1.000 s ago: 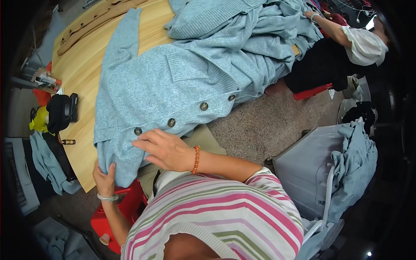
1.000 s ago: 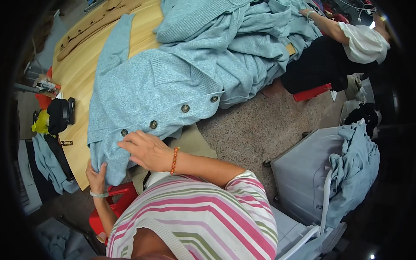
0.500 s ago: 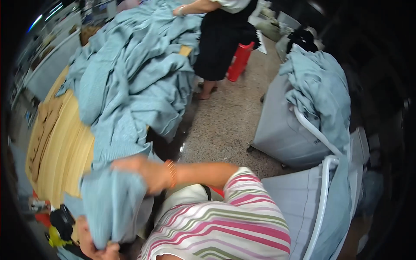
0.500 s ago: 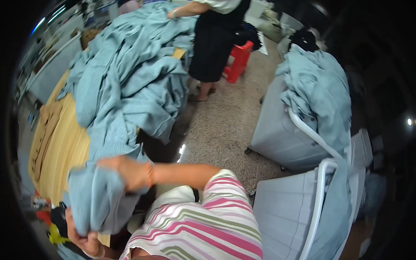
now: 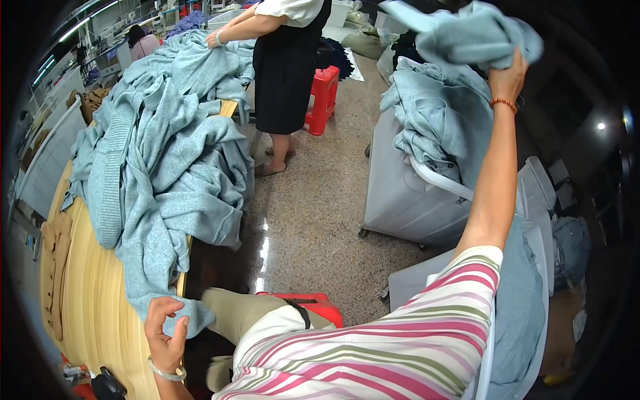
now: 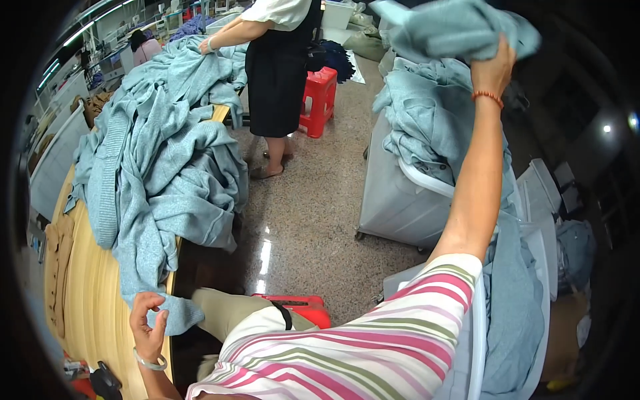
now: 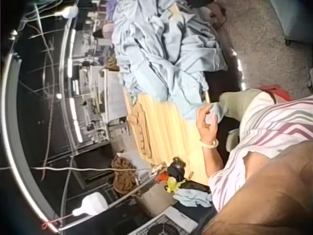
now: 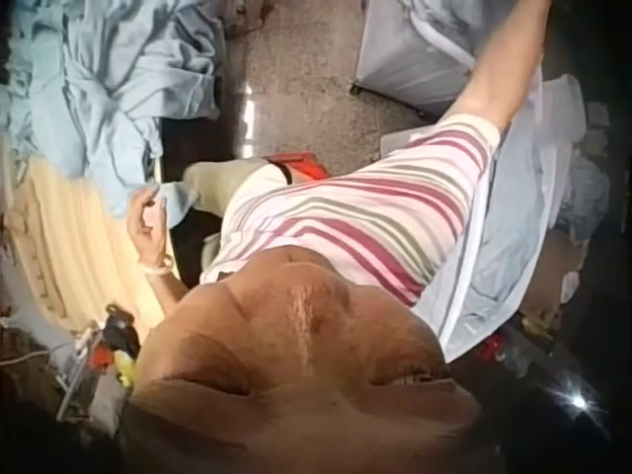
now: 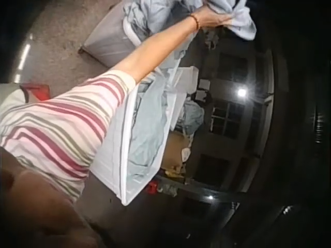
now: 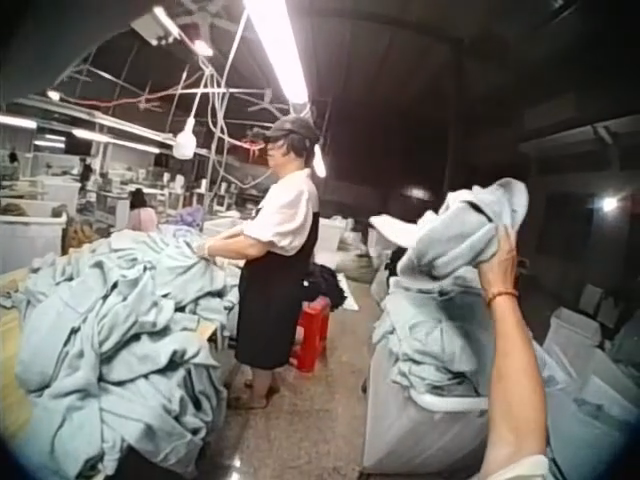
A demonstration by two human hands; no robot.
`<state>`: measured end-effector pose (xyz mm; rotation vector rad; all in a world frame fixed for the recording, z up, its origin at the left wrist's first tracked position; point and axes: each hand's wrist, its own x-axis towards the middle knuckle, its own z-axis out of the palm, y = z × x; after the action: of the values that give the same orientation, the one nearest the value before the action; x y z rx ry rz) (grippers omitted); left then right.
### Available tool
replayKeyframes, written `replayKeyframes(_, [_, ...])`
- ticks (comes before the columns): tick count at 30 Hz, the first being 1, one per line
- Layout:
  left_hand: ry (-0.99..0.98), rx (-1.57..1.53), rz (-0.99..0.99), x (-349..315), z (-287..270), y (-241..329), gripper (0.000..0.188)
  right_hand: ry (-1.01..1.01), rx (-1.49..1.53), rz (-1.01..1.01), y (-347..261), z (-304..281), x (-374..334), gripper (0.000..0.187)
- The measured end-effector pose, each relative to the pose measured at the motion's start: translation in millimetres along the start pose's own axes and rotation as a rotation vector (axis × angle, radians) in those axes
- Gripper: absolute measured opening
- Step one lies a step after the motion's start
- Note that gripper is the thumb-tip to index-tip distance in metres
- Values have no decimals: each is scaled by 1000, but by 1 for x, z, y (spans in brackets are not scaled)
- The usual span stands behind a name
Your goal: Inspecting a knitted cardigan and trimming loose threads using small clippers.
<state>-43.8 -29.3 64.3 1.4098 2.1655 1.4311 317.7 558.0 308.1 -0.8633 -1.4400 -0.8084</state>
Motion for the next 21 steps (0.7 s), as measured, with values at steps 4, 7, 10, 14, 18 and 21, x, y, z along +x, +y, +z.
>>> replayKeyframes(4, [-88, 66, -38, -8, 13, -15, 21, -516, -174, 272, 80, 38, -92, 55])
replayKeyframes(7, [-131, 87, -93, -15, 18, -23, 21, -882, -242, 503, 104, 44, -169, 40])
replayKeyframes(10, [-160, 121, -137, -20, 21, -26, 21, -728, -380, 554, 106, 43, -238, 43])
replayKeyframes(14, [-201, 190, -97, -26, 19, -37, 19, -882, -472, 343, 116, 55, -251, 29])
replayKeyframes(18, [-300, 168, -130, -37, 14, -55, 23, -1139, -450, 103, 51, 70, -222, 33])
replayKeyframes(21, [-230, 127, -77, -48, 15, -63, 23, -1227, 106, 72, -79, 82, -205, 31])
